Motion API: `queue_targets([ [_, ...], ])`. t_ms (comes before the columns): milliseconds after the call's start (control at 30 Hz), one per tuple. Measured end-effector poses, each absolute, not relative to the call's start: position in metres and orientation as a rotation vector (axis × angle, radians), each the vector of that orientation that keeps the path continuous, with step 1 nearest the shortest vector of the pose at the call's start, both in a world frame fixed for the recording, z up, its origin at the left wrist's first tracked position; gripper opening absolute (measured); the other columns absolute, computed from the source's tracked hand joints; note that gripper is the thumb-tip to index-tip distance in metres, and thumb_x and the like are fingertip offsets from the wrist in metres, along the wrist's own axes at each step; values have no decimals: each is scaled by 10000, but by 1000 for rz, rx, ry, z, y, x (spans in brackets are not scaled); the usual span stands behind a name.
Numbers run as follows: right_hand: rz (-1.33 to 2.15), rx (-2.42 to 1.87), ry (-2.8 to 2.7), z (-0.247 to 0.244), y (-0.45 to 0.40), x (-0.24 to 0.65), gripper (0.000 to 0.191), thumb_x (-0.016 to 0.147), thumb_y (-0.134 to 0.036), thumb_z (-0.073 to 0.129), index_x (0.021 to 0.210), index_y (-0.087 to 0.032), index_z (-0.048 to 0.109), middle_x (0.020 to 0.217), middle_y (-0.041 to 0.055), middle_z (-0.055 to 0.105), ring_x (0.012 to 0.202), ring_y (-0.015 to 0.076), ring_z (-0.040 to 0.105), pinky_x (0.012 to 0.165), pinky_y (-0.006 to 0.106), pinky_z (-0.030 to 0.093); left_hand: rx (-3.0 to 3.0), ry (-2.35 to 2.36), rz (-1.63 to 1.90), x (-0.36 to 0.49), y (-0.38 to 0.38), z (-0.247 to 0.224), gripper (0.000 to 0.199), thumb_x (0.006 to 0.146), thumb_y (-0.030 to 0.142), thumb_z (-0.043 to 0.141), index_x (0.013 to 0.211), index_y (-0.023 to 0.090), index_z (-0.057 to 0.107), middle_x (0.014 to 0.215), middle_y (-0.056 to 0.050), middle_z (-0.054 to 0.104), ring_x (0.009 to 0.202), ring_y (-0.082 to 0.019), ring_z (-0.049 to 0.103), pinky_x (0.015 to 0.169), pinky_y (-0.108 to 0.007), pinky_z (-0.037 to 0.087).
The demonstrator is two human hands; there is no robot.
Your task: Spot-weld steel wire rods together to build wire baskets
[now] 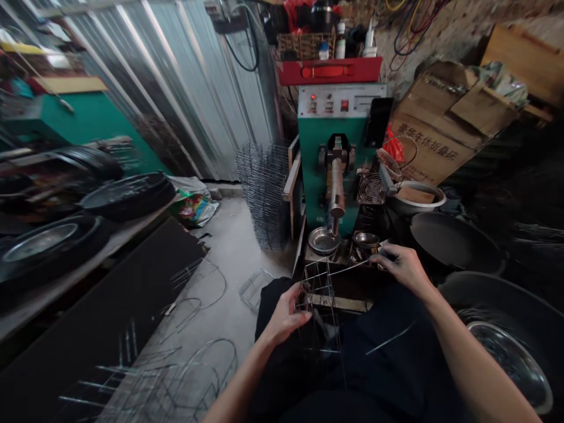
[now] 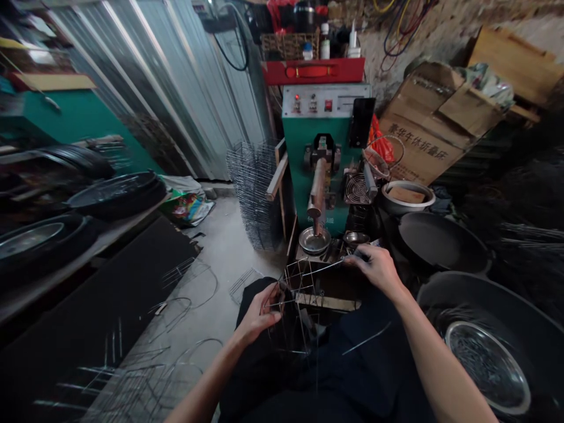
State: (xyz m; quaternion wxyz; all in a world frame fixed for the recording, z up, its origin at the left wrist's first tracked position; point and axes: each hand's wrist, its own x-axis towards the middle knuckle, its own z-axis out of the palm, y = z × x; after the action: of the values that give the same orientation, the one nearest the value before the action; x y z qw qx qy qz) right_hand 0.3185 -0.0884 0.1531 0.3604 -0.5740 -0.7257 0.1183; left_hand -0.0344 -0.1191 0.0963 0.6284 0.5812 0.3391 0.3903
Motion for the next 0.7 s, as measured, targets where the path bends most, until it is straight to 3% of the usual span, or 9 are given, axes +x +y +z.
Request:
queue_targets([
  [133,308,-1504,-1837,145,-89,326,441,922,-586,653,701,-205,674,683,11,665,648,165,589,644,269,419,1368,809,891,-33,-120,100,624,687,464,809,1195,173,592,981,-45,601,848,-184,569,681,-265,501],
  [233,216,-1640,-1765,136,-94,357,408,946,-581,613,863,-197,724,859,57,736,783,201,660,734,281,471,1487,920,946,-34,-124,96,662,693,378,814,1270,233,523,1114,-59,614,988,-230,633,900,-400,589],
  [400,219,-2611,-1385,95,-157,449,387,1079,-400,415,1209,-152,683,1192,151,734,1139,236,679,922,290,476,1635,1095,1006,-39,-118,73,682,648,341,866,1220,257,504,1170,-50,587,1101,-275,650,1101,-614,509],
  [500,431,-2928,-1133,52,-218,471,269,1012,-279,572,1171,-114,714,1148,206,739,1113,281,706,904,339,507,1606,1083,966,-30,-110,58,671,646,342,873,1199,248,505,1147,-43,583,1102,-279,666,1128,-640,476],
  [567,586,-3021,-1044,22,-248,467,245,977,-295,661,1132,-115,721,1118,166,743,1051,263,718,903,381,543,1617,1060,926,-20,-108,54,634,652,353,867,1175,241,525,1140,-41,586,1070,-274,679,1119,-640,484],
  [700,747,-3042,-1017,-20,-266,455,313,1007,-396,647,1208,-157,674,1243,100,685,1095,228,676,970,454,567,1654,1054,902,0,-105,54,657,640,377,873,1194,252,542,1160,-39,598,1083,-293,691,1107,-637,499],
])
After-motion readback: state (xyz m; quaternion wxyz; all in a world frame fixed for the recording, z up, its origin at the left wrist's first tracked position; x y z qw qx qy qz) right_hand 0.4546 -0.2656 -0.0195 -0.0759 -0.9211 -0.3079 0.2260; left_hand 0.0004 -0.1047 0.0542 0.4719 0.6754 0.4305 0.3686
